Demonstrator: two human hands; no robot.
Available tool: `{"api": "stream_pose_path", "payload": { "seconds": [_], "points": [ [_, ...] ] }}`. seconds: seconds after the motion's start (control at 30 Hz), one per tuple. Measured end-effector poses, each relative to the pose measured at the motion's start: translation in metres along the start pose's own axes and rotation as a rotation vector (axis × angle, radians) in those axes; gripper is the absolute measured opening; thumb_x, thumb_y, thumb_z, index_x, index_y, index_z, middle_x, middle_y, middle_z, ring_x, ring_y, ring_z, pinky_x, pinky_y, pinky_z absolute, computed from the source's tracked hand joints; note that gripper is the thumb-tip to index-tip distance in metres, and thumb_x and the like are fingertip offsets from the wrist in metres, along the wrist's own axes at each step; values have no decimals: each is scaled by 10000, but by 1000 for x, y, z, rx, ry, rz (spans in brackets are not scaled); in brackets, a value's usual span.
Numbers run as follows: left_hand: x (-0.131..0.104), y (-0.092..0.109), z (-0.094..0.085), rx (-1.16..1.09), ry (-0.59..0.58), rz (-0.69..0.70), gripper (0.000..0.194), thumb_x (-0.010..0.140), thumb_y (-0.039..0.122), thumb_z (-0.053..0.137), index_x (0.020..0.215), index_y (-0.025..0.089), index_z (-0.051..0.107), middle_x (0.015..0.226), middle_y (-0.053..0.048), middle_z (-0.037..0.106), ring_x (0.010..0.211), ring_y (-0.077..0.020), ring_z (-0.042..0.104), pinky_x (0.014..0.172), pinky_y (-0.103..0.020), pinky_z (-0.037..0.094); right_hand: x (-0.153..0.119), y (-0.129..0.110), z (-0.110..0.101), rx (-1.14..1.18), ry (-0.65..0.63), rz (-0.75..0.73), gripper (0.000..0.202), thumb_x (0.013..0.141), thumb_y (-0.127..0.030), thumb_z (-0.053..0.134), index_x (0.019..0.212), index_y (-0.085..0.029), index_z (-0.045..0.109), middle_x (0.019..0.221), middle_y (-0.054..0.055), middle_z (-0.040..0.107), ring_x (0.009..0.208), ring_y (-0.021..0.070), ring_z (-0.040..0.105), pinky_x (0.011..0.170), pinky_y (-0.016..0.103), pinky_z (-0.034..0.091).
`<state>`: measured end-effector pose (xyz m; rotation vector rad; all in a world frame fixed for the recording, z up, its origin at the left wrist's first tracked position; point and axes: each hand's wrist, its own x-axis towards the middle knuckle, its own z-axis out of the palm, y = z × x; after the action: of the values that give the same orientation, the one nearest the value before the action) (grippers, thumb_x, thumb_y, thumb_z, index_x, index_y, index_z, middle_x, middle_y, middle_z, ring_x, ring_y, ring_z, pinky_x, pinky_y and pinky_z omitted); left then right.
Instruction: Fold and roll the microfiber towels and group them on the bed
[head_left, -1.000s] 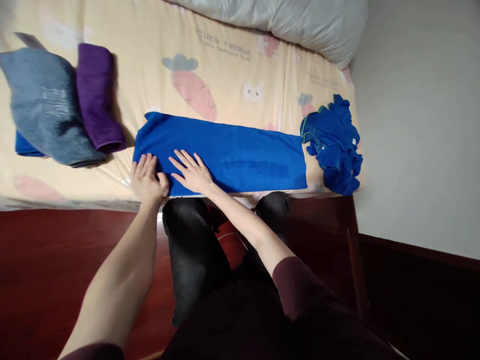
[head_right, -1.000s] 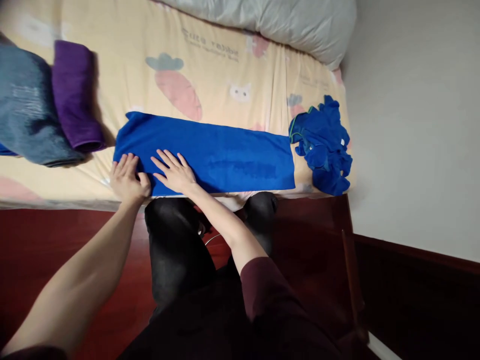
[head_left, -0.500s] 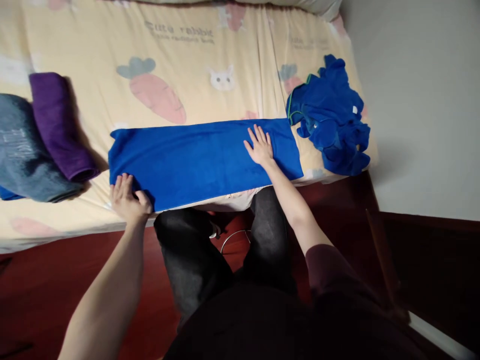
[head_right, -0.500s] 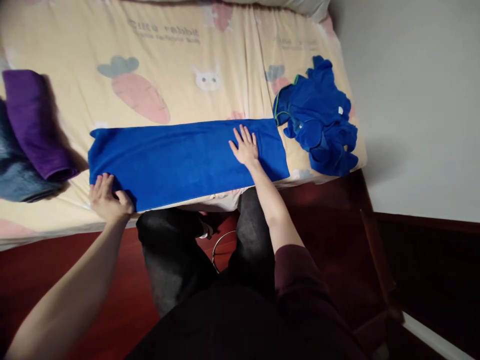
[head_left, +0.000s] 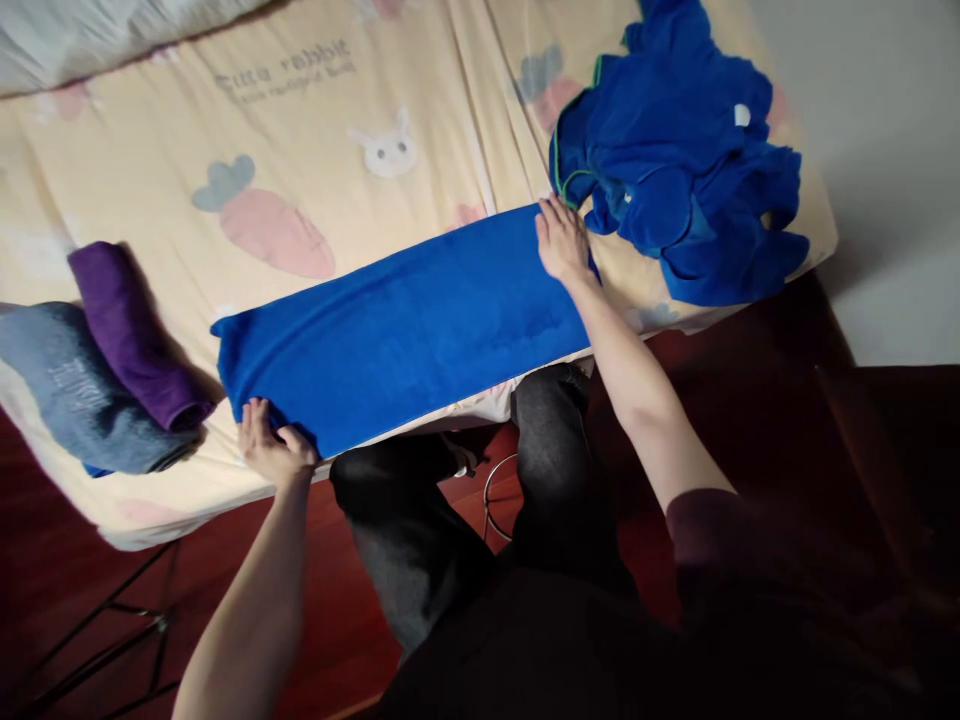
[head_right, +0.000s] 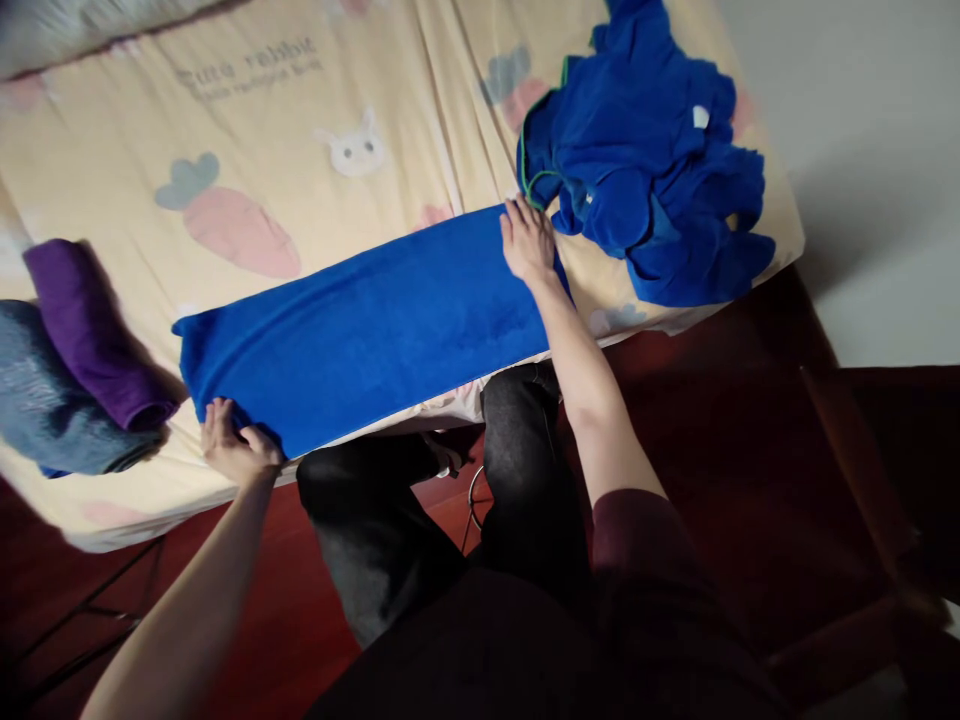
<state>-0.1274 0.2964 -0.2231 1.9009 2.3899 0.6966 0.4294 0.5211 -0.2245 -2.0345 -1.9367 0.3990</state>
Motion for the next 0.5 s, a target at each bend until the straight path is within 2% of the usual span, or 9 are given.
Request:
{"api": "stream_pose_path", "payload": {
  "seconds": [0.13, 0.27, 0.37, 0.43, 0.5],
  "points": [
    [1, -4, 1, 62, -5, 2, 738, 837, 355, 433, 1506, 97, 607, 1598, -170, 569, 1564, -270, 466, 1312, -429, 336, 33, 42, -27, 55, -82, 20, 536, 1128, -215, 336, 1645, -102, 420, 1788, 131, 265, 1657, 248, 289, 1382, 526, 183],
    [0, -5, -1, 70, -27, -1, 736, 850, 353, 432, 1532, 125, 590, 1618, -147, 553, 1579, -258, 444, 1319, -413, 317, 62, 70, -50, 23, -161, 79, 529, 1122, -100, 322, 1617, 87, 328, 1779, 256, 177, 1681, 261, 174, 1377, 452, 124],
    [0, -2, -2, 93, -51, -26, 735, 866, 373, 411, 1555, 170, 567, 1639, -115, 536, 1588, -239, 429, 1325, -408, 303, 74, 65, -54, 5, -147, 137, 542, 1125, -136, 328, 1612, 101, 329, 1776, 269, 175, 1679, 297, 168, 1369, 478, 136],
    [-1, 0, -3, 102, -62, -38, 733, 873, 383, 401, 1564, 190, 553, 1647, -100, 529, 1594, -229, 418, 1327, -413, 299, 70, 48, -52, -15, -83, 184, 563, 1137, -184, 261, 1617, 96, 348, 1758, 285, 221, 1658, 346, 232, 1350, 535, 193],
    [-1, 1, -3, 105, -65, -38, 726, 886, 392, 390, 1568, 200, 545, 1650, -93, 526, 1598, -217, 410, 1327, -411, 300, 53, 22, -46, -55, 13, 165, 600, 1150, -240, 207, 1640, 88, 315, 1750, 306, 219, 1647, 393, 237, 1326, 595, 207]
  ]
}}
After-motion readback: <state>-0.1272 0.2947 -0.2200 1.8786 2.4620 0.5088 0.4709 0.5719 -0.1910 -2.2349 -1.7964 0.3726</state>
